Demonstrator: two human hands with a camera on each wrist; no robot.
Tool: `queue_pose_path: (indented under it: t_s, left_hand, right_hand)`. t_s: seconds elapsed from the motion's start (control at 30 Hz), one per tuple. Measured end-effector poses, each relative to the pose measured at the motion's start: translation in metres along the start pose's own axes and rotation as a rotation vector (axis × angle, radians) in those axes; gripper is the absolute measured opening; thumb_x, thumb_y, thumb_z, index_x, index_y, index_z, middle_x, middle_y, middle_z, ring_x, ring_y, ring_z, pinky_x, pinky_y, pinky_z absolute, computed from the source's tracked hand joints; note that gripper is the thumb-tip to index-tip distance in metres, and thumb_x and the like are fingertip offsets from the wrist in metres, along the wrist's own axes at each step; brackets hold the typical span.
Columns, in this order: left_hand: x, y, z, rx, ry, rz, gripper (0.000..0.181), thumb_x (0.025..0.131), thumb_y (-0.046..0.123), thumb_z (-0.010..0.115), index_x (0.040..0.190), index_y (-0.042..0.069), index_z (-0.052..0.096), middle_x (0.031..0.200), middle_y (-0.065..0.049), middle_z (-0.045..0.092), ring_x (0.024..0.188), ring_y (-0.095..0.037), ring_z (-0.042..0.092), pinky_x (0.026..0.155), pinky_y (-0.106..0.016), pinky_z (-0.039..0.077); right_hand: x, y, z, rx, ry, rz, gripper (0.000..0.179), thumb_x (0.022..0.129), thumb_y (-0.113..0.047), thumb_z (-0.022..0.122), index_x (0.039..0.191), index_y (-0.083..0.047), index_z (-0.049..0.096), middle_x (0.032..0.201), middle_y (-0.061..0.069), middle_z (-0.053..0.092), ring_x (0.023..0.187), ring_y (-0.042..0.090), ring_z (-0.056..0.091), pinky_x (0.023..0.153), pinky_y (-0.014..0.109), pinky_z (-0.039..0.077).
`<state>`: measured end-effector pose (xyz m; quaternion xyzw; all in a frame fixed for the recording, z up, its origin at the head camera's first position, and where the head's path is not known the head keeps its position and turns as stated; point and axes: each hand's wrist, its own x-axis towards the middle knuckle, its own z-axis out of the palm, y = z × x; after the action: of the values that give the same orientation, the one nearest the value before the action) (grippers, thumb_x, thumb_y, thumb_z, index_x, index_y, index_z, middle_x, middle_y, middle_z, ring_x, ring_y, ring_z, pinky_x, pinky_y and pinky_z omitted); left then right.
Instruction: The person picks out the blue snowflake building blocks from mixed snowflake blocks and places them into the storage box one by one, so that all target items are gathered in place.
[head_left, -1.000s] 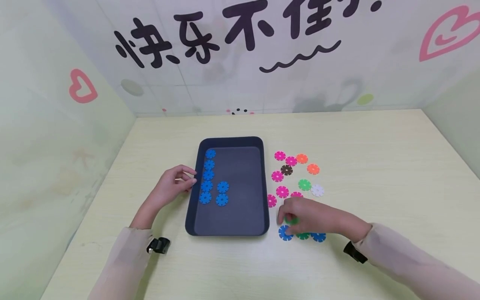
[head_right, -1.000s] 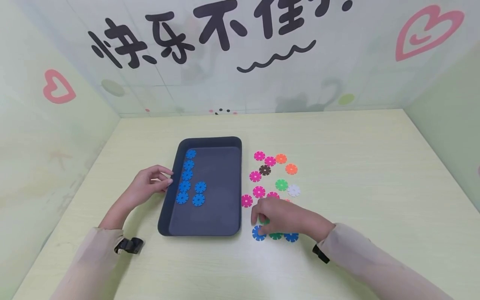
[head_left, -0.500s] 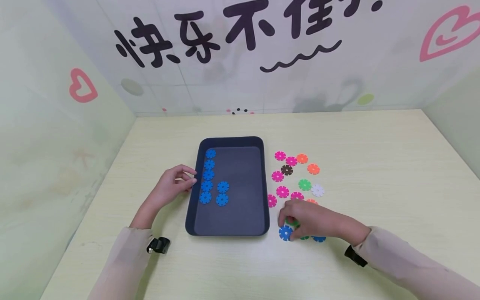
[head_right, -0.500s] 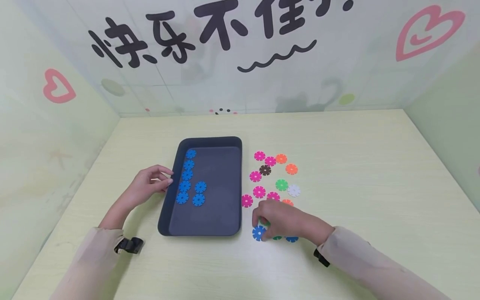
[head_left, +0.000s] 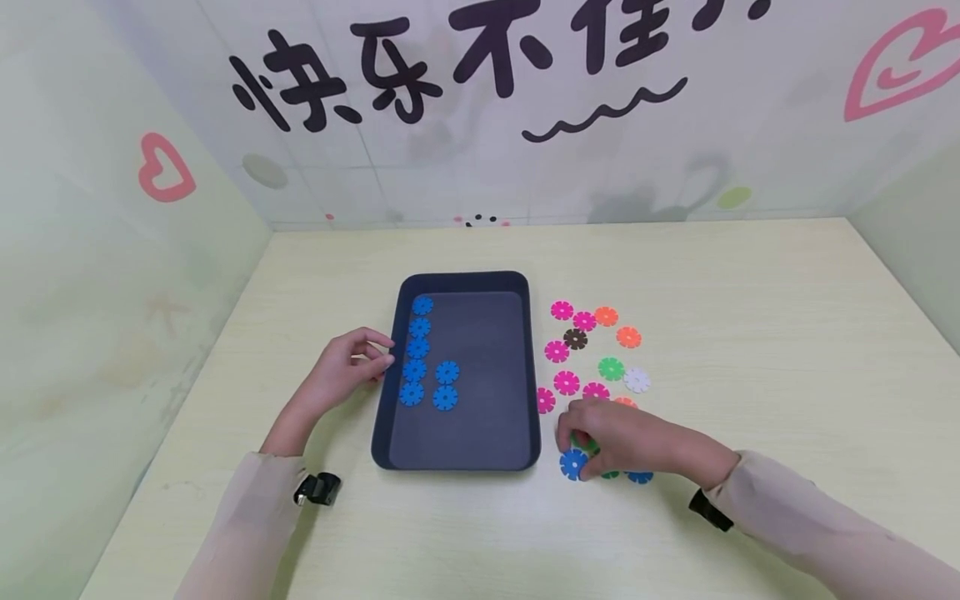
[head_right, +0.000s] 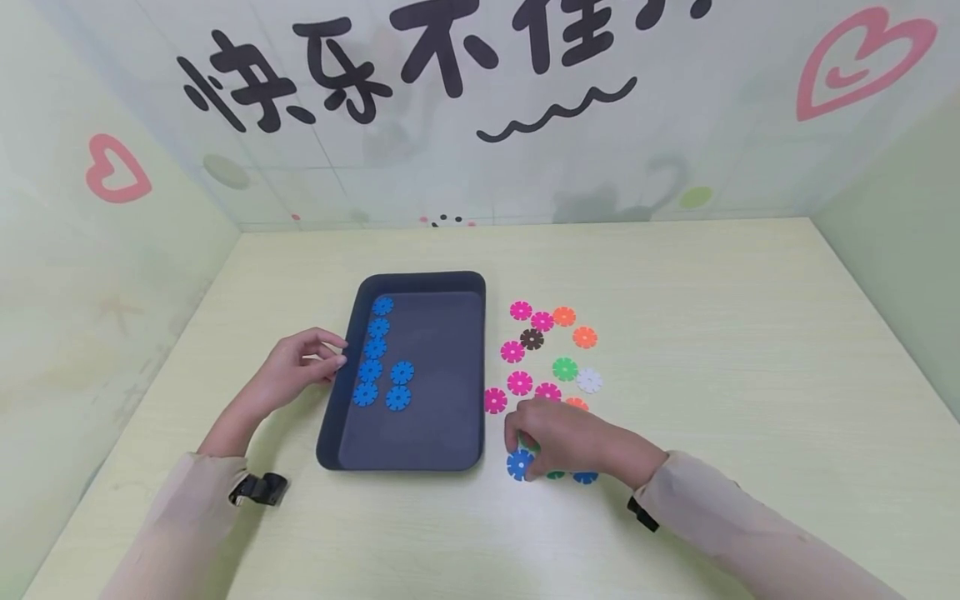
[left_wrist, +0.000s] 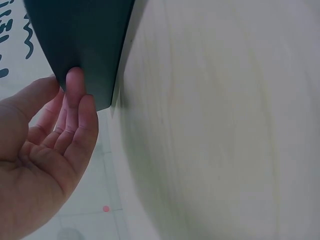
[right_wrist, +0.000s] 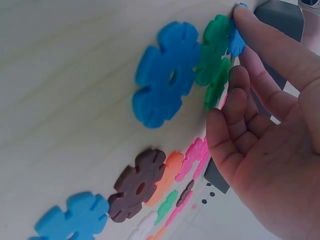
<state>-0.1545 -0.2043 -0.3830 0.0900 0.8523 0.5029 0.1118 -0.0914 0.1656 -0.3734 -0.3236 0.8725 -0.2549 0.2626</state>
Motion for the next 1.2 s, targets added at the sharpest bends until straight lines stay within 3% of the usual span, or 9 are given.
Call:
queue_pose_path:
  t_s: [0.5, 0.9, 1.2]
  left_hand:
    - [0.0006, 0.0012, -0.0005, -0.007, -0.001, -0.002, 0.024, 0.090, 0.005, 0.057, 0.110, -0.006, 0.054, 0.083, -0.017, 0.062, 0.068, -0.021, 0.062, 0.067, -0.035, 0.054]
    - [-0.0001, 0.0031, 0.0004, 0.000, 0.001, -0.010, 0.023, 0.090, 0.005, 0.058, 0.110, -0.006, 0.054, 0.084, -0.017, 0.062, 0.068, -0.022, 0.062, 0.067, -0.035, 0.054]
    - [-0.0011, 0.0016, 0.0006, 0.000, 0.004, -0.004, 0.023, 0.090, 0.005, 0.058, 0.110, -0.006, 0.054, 0.083, -0.016, 0.062, 0.068, -0.021, 0.062, 0.067, -0.035, 0.054]
  right_hand:
    - [-0.0053, 0.0009, 0.0030, 0.021, 0.033, -0.086, 0.034, 0.069, -0.018, 0.082, 0.083, -0.020, 0.051, 0.078, -0.010, 0.048, 0.078, 0.010, 0.047, 0.061, 0.019, 0.048]
    - [-0.0060, 0.0004, 0.0033, 0.099, -0.021, -0.089, 0.031, 0.072, -0.017, 0.080, 0.083, -0.019, 0.051, 0.073, -0.009, 0.050, 0.066, 0.009, 0.051, 0.059, 0.020, 0.047]
    - [-0.0065, -0.0039, 0.0057, 0.084, -0.021, -0.083, 0.030, 0.072, -0.012, 0.078, 0.084, -0.023, 0.053, 0.074, -0.010, 0.051, 0.065, 0.007, 0.050, 0.061, 0.021, 0.047]
